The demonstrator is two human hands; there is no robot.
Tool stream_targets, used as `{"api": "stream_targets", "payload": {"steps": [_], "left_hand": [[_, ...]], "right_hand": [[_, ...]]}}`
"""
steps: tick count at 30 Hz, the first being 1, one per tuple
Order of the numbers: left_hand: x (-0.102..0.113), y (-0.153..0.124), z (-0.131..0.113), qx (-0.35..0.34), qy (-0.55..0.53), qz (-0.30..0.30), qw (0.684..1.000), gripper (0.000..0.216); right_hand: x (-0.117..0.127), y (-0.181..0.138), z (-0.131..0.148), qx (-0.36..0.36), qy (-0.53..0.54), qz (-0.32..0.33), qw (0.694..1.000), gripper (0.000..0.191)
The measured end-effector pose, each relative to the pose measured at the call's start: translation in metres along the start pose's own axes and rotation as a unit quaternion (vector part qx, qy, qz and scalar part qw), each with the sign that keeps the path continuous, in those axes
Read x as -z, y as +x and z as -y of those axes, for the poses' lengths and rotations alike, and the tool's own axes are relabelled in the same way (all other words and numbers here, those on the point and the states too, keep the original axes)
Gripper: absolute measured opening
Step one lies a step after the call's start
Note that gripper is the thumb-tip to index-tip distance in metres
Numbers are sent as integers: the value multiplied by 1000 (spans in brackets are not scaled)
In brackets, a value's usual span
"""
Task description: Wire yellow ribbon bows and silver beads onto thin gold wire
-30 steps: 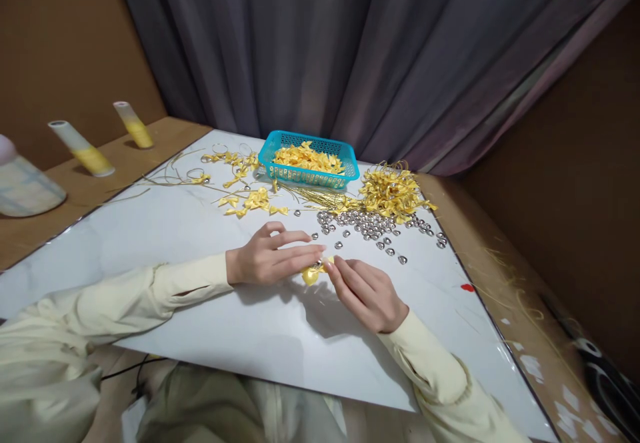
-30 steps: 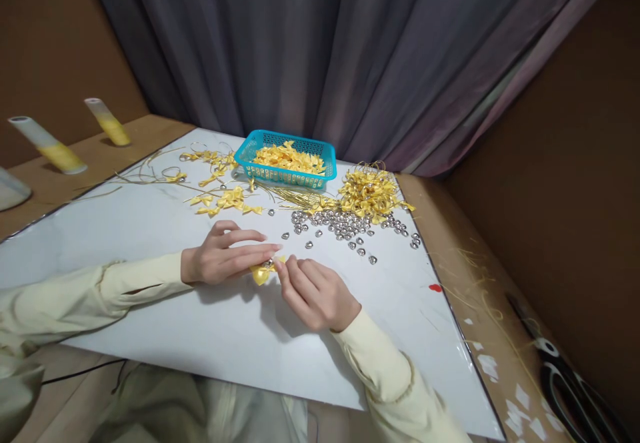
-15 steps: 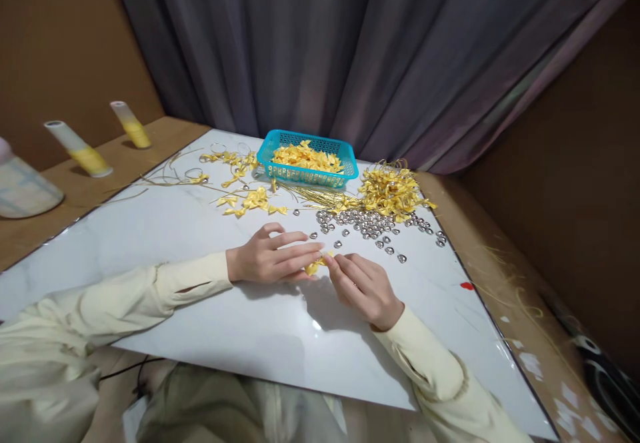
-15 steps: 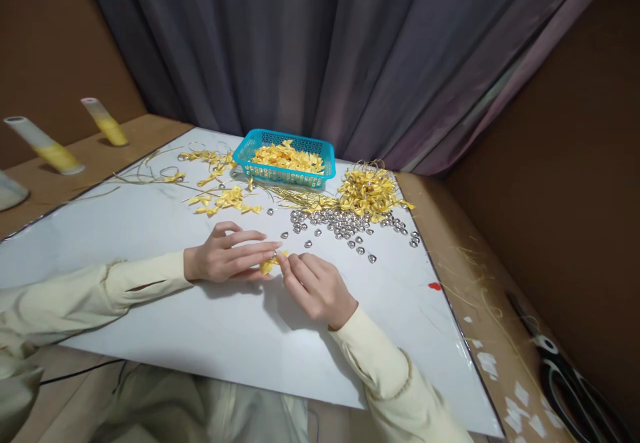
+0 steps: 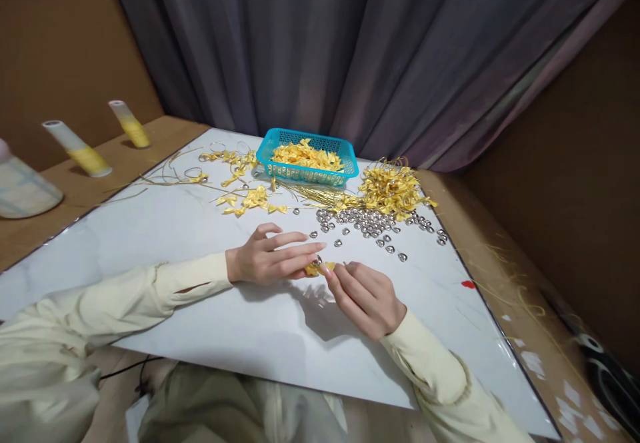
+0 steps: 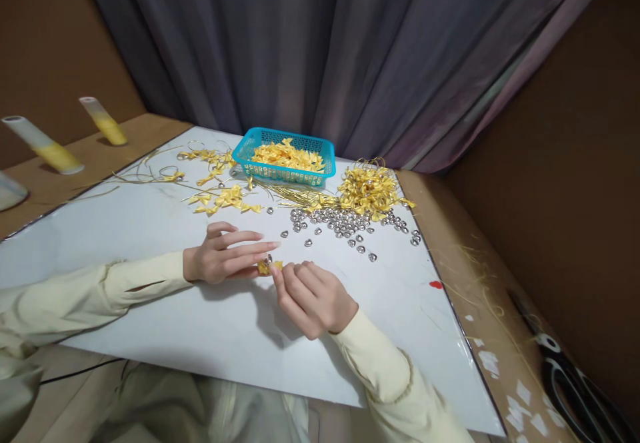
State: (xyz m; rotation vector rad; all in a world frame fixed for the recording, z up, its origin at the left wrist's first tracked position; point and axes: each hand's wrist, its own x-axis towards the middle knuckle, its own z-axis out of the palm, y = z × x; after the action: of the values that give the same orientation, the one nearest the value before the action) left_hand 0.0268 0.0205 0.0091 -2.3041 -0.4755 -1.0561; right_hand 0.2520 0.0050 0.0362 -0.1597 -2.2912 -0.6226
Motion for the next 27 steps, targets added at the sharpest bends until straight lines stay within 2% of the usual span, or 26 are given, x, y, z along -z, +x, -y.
{"api": "stream_targets", "payload": {"steps": [6,8,10,11,12,13,15,16,18,20,21,23,25,27], "left_hand": [[0,2,-1,14,-16,-20,1000,23],[-4,2,-2,36,-36,-17,999,31],[-8,0,-2,65,-59,16,996,41],[-11,-2,-1,81,-72,40,993,45],[-12,-5,1,97,-85,68,989,46],[-13,-8,4,109,-96,95,985,46],[-12,-15,13,118,-107,139,977,42],[-10,-18,19,100,-109,154,977,40],[-1,-26,33,42,-103,186,976,33],[11,-32,45,43,-102,216,970,29],[17,-35,48,70,-102,220,968,28],[28,-40,49,144,-111,218,959,27],[39,-43,42,196,-119,209,951,28],[49,-45,36,171,-114,208,956,26]], "right_hand": [[-4,-3,1,-11,11,-13,1000,9],[-11,-6,3,-64,37,-24,997,10],[-19,-9,5,-181,99,-18,978,9],[-22,-9,7,-257,144,-4,955,10],[-25,-8,8,-339,199,20,919,12],[-27,-7,8,-421,259,50,868,13],[-29,-4,7,-566,369,109,729,14],[-29,-2,6,-617,415,134,655,14],[-27,1,1,-667,490,189,528,15],[-26,4,-5,-659,549,258,446,15],[-26,5,-8,-643,570,292,420,15],[-31,7,-12,-615,589,341,399,18],[-38,9,-15,-596,589,368,402,20],[-44,14,-18,-580,582,397,408,19]]}}
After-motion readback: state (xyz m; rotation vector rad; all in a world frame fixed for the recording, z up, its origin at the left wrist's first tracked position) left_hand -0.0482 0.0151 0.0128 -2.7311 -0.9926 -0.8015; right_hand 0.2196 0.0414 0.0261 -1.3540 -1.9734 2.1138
